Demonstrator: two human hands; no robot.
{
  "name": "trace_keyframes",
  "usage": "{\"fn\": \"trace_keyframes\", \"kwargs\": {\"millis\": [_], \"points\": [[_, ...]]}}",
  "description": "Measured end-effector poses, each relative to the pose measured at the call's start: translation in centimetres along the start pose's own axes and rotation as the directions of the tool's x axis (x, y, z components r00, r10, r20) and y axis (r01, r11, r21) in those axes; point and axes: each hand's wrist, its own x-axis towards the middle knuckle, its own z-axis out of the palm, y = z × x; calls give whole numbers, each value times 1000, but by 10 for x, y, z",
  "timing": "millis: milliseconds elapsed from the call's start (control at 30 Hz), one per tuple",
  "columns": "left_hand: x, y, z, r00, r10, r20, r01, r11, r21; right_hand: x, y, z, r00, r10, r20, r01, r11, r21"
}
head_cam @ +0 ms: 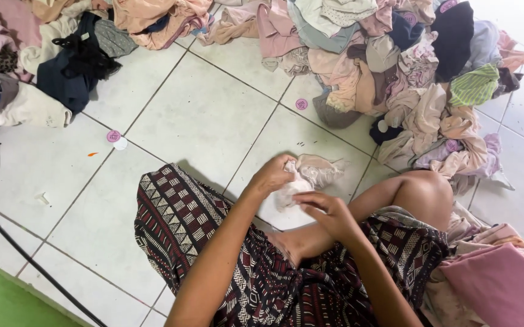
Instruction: Folding various small clothing items, primarily underwear, from a large pile on the floor into neat stacks.
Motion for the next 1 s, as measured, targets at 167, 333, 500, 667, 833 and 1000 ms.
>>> {"fn": "trace_keyframes", "kwargs": {"millis": [167,333,500,667,833,1000], "points": [[-70,76,-34,988,36,152,-71,969,235,16,72,-41,931,-120,-344,-44,901,-432],[-111,121,-51,942,103,318,-81,993,-84,58,42,-38,970,-231,-73,158,831,-533],[-90,87,-87,900,223,375,-208,975,-80,86,50,-22,950,-193,247,232,963,-137],[-113,107,-108,932,347,-106,-352,935,-33,70,-1,-45,983,-174,-49,143,914,-380],[-126,98,-121,862,450,-235,-462,887,0,24,-43,-38,874,-474,-108,345,762,-549],[-149,101,-118,992,-119,-48,128,912,389,4,-3,-1,929,-30,368,218,850,-479]]}}
